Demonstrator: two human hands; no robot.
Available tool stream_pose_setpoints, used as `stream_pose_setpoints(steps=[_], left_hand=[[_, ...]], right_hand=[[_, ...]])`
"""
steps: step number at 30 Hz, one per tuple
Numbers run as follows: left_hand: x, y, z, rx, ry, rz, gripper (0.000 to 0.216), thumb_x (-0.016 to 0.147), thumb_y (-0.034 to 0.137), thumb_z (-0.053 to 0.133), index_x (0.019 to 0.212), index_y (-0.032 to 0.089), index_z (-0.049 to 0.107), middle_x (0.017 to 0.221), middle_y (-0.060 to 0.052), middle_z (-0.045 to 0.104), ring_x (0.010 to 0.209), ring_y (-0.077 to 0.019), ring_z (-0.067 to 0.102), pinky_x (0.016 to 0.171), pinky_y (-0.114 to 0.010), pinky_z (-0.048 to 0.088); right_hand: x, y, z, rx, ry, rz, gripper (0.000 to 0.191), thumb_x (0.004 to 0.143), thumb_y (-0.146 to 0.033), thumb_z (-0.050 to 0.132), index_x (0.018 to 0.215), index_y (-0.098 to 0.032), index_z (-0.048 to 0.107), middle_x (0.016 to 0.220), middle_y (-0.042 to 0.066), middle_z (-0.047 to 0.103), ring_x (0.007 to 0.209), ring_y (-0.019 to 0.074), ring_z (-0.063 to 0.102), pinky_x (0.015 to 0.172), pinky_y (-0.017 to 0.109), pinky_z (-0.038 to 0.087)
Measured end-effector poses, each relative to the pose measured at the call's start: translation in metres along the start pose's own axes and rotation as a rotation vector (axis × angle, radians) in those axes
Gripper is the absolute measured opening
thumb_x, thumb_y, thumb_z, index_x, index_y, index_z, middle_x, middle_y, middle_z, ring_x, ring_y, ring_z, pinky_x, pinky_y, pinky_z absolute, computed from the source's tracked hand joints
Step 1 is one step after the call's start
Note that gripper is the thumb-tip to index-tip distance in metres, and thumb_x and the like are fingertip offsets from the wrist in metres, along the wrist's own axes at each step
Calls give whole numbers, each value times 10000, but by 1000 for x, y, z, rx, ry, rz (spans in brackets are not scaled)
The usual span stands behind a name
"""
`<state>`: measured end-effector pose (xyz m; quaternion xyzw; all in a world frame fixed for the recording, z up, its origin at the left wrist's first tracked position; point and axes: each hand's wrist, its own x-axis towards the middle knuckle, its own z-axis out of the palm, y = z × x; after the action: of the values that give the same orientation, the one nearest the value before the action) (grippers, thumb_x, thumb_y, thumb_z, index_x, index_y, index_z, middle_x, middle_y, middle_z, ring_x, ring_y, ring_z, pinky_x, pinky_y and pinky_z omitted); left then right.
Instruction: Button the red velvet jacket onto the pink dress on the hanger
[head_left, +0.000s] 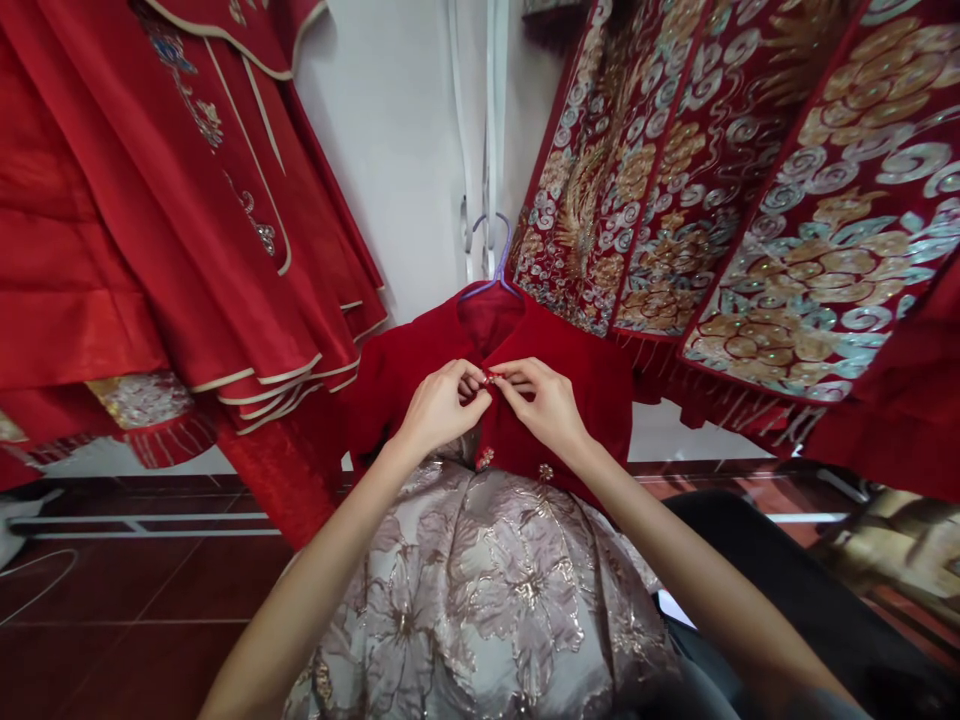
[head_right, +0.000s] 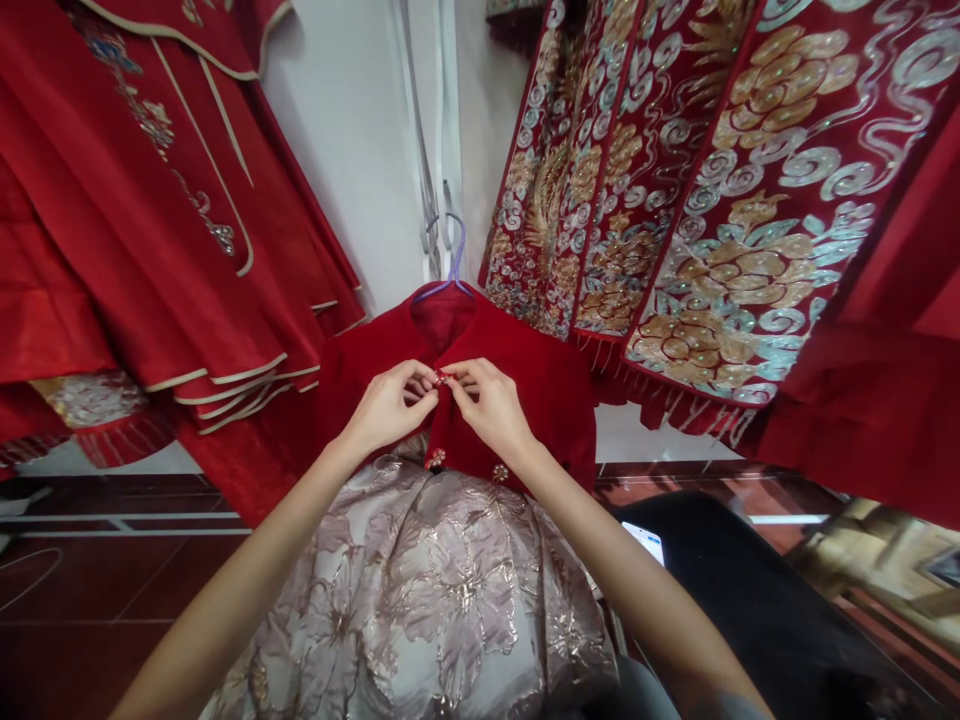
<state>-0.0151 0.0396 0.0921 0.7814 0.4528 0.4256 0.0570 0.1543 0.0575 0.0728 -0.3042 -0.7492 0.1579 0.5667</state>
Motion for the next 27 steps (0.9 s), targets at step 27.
stream_pose_setpoints(steps=[27], left_hand=[[-13, -23, 5, -255, -104, -75, 312, 797, 175, 534, 1105, 185, 582, 1096, -70, 653, 869, -148, 651, 710, -255, 541]], right_hand=[[-44, 3, 25, -96, -97, -97, 694, 715, -87, 537, 1363, -216, 324, 1519, 149, 135, 1382, 283, 298, 1088, 475, 372]])
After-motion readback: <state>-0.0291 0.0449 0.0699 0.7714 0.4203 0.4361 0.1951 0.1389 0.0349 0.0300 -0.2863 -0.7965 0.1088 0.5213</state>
